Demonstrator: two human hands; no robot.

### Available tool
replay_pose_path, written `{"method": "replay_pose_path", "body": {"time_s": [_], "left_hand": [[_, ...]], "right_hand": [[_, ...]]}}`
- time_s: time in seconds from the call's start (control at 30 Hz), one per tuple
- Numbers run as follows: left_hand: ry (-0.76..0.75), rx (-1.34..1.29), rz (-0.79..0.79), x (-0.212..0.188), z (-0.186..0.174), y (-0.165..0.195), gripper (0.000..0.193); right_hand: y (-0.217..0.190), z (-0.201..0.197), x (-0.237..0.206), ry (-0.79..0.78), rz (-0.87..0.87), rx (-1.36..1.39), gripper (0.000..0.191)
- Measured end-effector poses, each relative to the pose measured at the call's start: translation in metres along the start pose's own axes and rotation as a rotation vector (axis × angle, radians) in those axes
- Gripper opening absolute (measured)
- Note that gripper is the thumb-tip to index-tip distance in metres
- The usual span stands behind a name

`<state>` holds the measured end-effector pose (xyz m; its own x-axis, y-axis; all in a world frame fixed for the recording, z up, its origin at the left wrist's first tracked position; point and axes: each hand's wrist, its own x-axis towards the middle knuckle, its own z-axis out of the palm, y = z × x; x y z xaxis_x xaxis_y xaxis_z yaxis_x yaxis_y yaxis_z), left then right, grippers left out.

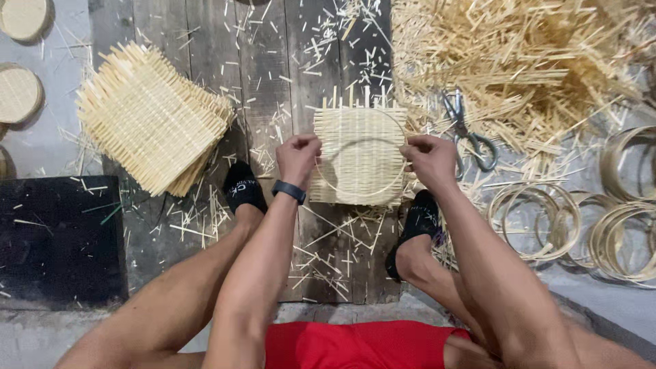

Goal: The person repeatedly places a circular bamboo frame onto a square woven bamboo mat, then uses shears to trim the excess mat around the frame. The trimmed mats are stacked to the side.

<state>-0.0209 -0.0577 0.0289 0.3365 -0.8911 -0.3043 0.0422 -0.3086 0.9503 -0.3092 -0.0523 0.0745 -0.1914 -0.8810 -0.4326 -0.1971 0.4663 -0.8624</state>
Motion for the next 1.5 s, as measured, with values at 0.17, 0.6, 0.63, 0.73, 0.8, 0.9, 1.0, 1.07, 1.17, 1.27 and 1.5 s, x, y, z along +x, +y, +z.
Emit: {"method": "replay_pose_path", "body": {"time_s": [0.17, 0.6, 0.63, 0.73, 0.8, 0.9, 1.0, 1.07, 1.17, 1.27, 1.5], "left_hand": [[0.003, 0.589, 0.107, 0.007, -0.008, -0.030, 0.025], [0.011, 0.726, 0.013, 0.003, -0.006, -0.022, 0.022], [0.022, 0.722, -0.005, 0.005, -0.006, -0.025, 0.022], [-0.009, 0.609, -0.040, 0.012, -0.011, -0.031, 0.024], [-0.062, 0.551, -0.081, 0.016, -0.013, -0.033, 0.021], [-0.056, 0.453, -0.196, 0.021, -0.014, -0.034, 0.021], [-0.067, 0.486, -0.215, 0.023, -0.014, -0.034, 0.022], [-0.117, 0.421, -0.233, 0.027, -0.016, -0.036, 0.026], [-0.232, 0.228, -0.349, 0.032, -0.022, -0.035, 0.029], [-0.303, 0.247, -0.419, 0.036, -0.027, -0.034, 0.018], [-0.336, 0.216, -0.340, 0.032, -0.028, -0.048, 0.013]], "right_hand": [[0.039, 0.027, 0.013, 0.144, -0.181, -0.386, 0.025], [0.054, 0.025, 0.014, 0.125, -0.181, -0.380, 0.019], [0.055, 0.026, 0.013, 0.133, -0.177, -0.399, 0.019], [0.057, 0.029, 0.012, 0.150, -0.199, -0.412, 0.018], [0.058, 0.030, 0.011, 0.149, -0.238, -0.381, 0.017], [0.058, 0.029, 0.011, 0.141, -0.248, -0.395, 0.018], [0.061, 0.028, 0.014, 0.145, -0.233, -0.396, 0.019], [0.065, 0.029, 0.017, 0.117, -0.201, -0.393, 0.021], [0.074, 0.029, 0.022, 0.101, -0.171, -0.291, 0.024], [0.082, 0.025, 0.031, 0.051, 0.019, -0.135, 0.032], [0.096, 0.025, 0.031, 0.005, 0.070, -0.015, 0.026]]}}
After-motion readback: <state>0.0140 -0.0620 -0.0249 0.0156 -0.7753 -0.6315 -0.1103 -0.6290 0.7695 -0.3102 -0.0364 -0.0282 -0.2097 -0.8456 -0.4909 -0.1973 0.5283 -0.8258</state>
